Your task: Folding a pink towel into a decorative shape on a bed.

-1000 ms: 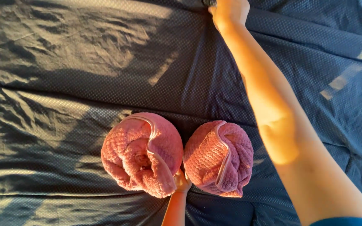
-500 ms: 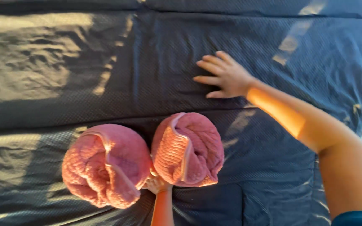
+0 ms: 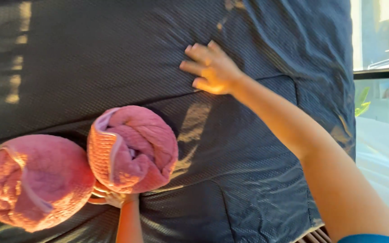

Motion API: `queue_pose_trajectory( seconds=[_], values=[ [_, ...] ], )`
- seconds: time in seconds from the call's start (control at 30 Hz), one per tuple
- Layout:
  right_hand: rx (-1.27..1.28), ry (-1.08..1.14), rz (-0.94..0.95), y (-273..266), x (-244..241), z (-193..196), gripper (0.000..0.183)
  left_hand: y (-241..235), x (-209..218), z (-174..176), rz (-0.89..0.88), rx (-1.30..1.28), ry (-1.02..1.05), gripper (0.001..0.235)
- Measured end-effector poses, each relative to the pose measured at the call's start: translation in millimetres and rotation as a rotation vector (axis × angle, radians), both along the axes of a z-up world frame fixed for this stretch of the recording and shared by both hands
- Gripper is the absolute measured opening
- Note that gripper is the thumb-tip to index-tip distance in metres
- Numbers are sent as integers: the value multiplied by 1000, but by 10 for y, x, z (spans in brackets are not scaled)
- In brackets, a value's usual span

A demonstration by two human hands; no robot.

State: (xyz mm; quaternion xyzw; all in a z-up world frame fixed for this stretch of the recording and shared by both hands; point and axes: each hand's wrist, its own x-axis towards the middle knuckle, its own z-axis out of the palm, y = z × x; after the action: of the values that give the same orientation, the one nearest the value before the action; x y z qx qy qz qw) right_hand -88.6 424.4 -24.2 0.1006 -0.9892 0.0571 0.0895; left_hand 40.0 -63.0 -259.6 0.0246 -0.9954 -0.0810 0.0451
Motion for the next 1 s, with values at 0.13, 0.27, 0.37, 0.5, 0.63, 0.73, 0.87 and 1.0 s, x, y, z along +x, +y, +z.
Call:
queue_pose_trajectory(
  seconds=[0.13, 0.27, 0.37, 0.5, 0.63, 0.73, 0.87, 1.0],
  values=[
    [-7, -75, -733, 1095, 423, 170, 35, -160, 41, 6, 17, -54, 53, 95],
    [167, 248, -941, 2114, 1537, -676, 40, -267, 300, 168, 9, -118, 94, 94],
    [113, 169, -677, 333, 1931, 24, 46, -442, 339, 772, -16, -137, 141, 94],
    [-130, -135, -166, -478, 2601, -53, 61, -212, 563, 1415, -25, 106, -118, 85],
    [-143, -263, -188, 204, 2830, 334, 57, 249, 1319, 1715, -185, 197, -246, 72],
    [-76, -46, -753, 1405, 3674, -90, 58, 755, 1819, 1686, -416, 132, -297, 74],
    [-337, -284, -1506, 2462, 4975, -780, 64, 1478, 2130, 1732, -691, 129, -340, 73],
    [-346, -134, -1441, 1793, 5716, -840, 65, 2089, 2378, 1855, -1053, 149, -376, 74]
  ],
)
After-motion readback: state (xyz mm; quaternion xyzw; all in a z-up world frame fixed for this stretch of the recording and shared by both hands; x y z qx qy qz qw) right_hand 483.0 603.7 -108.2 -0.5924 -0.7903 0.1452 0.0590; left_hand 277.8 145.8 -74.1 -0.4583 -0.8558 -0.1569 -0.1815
